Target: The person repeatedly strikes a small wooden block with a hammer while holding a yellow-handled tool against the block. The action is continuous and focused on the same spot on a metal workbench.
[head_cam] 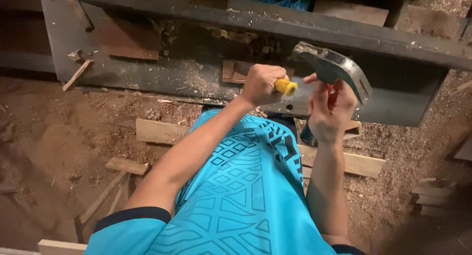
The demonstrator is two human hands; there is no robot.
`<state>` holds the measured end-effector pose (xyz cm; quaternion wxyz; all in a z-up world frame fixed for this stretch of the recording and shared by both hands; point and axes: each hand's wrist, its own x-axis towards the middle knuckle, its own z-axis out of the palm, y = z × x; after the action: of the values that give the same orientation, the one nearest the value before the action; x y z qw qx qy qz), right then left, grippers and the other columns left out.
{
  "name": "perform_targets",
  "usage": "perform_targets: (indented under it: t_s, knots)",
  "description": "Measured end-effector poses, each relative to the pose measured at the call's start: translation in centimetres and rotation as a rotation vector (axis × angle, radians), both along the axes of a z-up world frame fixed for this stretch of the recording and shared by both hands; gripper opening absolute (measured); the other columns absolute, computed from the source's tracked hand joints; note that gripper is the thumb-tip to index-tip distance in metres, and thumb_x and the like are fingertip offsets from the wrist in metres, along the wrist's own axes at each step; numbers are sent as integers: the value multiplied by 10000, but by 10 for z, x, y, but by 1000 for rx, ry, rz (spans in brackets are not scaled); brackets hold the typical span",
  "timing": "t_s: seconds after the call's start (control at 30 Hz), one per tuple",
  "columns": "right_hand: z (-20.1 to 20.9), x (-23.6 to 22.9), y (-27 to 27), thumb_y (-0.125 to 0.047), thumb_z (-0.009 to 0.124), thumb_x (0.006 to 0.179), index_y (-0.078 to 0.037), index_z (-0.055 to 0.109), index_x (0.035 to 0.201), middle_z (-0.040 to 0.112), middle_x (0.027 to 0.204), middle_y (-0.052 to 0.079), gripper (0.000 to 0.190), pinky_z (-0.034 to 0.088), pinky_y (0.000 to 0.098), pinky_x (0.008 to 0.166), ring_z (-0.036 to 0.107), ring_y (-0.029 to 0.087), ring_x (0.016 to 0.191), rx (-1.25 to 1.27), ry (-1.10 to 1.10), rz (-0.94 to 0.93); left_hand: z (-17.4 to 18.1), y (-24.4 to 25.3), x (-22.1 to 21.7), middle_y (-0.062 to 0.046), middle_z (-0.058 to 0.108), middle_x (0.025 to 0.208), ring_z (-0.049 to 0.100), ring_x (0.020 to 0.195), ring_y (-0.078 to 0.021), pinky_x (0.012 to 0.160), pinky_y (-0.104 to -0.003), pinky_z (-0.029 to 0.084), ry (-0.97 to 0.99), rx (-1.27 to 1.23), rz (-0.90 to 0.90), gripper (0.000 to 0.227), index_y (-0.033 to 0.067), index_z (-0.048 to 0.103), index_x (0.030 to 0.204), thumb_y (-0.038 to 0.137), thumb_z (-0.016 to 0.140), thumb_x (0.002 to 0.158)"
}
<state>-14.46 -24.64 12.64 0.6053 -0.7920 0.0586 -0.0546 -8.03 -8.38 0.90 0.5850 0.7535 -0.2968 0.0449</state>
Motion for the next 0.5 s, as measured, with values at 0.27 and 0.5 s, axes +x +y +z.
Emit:
perform_targets:
  t_s: [0.27, 0.5]
  knots:
    - [3, -3, 0, -171, 552, 1148, -7, 613, 1233, 693, 1092, 62, 195, 388, 193, 502, 519, 27, 610, 158, 78, -39, 3, -8, 2, -94, 635, 711, 667, 680, -320, 599, -421, 504, 22, 76, 36, 182, 108, 587, 731, 138, 743, 641]
    - [4, -4, -2, -166, 536, 1150, 13, 625, 1226, 702, 1083, 83, 214, 396, 197, 471, 506, 33, 577, 102, 35, -8, 1, -10, 4, -87, 599, 657, 649, 624, -309, 545, -420, 472, 10, 94, 32, 199, 106, 547, 697, 122, 742, 663]
